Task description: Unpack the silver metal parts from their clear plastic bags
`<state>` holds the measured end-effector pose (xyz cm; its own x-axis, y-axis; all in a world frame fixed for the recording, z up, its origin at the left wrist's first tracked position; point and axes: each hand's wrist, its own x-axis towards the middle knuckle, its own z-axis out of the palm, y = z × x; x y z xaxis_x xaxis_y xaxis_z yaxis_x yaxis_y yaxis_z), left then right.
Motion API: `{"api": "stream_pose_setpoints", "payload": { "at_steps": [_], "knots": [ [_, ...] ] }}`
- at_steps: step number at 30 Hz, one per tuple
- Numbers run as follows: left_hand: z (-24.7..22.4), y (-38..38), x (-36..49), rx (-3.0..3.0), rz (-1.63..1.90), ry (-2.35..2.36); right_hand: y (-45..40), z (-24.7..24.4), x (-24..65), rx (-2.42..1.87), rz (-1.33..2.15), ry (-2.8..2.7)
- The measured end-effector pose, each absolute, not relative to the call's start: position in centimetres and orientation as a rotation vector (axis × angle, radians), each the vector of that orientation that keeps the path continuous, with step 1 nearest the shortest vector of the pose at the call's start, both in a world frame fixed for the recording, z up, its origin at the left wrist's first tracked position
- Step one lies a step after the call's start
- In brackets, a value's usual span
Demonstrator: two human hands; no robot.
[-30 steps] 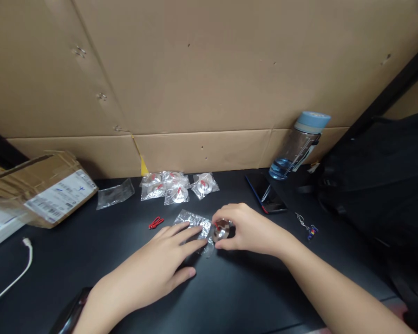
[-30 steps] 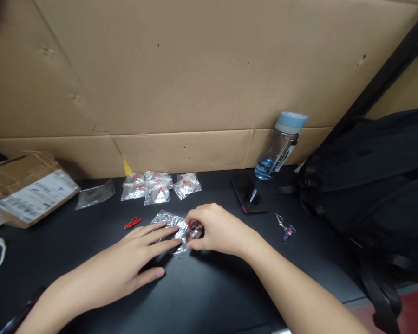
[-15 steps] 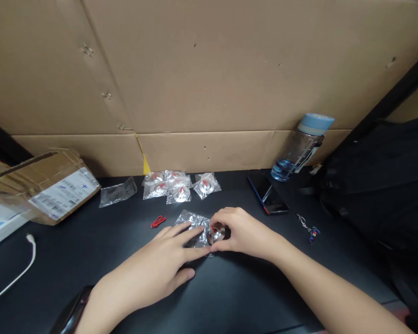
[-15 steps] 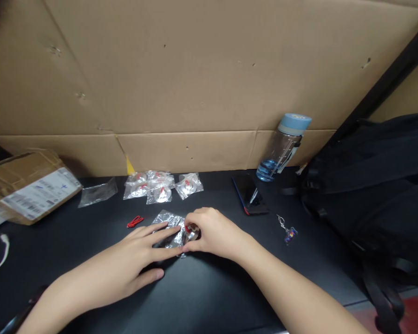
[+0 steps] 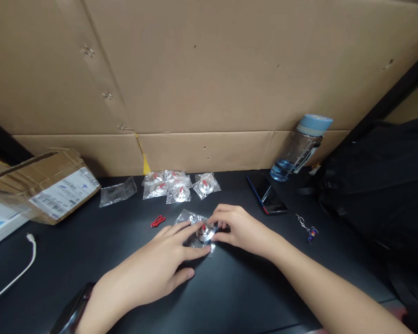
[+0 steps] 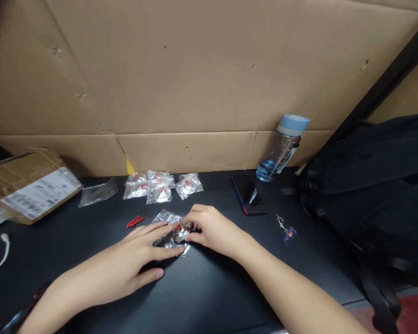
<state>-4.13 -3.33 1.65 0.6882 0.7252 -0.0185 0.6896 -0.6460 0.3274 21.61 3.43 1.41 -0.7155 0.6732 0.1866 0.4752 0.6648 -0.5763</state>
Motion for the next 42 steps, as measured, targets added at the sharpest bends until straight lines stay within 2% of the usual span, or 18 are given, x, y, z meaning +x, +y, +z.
{"api": "stream_pose_setpoints", "payload": {
  "at_steps": [4, 9, 18, 25, 33, 38, 42],
  "knots": [
    [1.8, -3.3, -4.0, 2.589, 0.167, 1.111, 3.9, 0.3, 21.0, -1.012, 0.58, -2.496],
    [2.0, -3.2, -3.9, 2.583, 0.166, 1.101, 3.7, 1.0, 21.1, -0.92, 0.587, -2.528],
    [1.7, -3.0, -4.2, 2.55, 0.194, 1.077, 4.4, 0.5, 21.6, -0.691, 0.775, -2.506],
    [1.4, -2.7, -4.3, 2.574, 0.21, 1.086, 4.4, 0.1, 21.5, -0.573, 0.593, -2.51],
    [1.7, -1.6, -3.5, 2.608, 0.387, 1.216, 5.2, 2.0, 22.9, -0.677, 0.389, -2.372],
    [1.5, -1.2, -3.2, 2.673, 0.377, 1.195, 5.3, 2.5, 23.3, -0.722, 0.367, -2.323],
    [2.4, -1.0, -3.4, 2.602, 0.535, 1.263, 5.2, 2.9, 23.4, -0.757, 0.375, -2.254]
  ]
}}
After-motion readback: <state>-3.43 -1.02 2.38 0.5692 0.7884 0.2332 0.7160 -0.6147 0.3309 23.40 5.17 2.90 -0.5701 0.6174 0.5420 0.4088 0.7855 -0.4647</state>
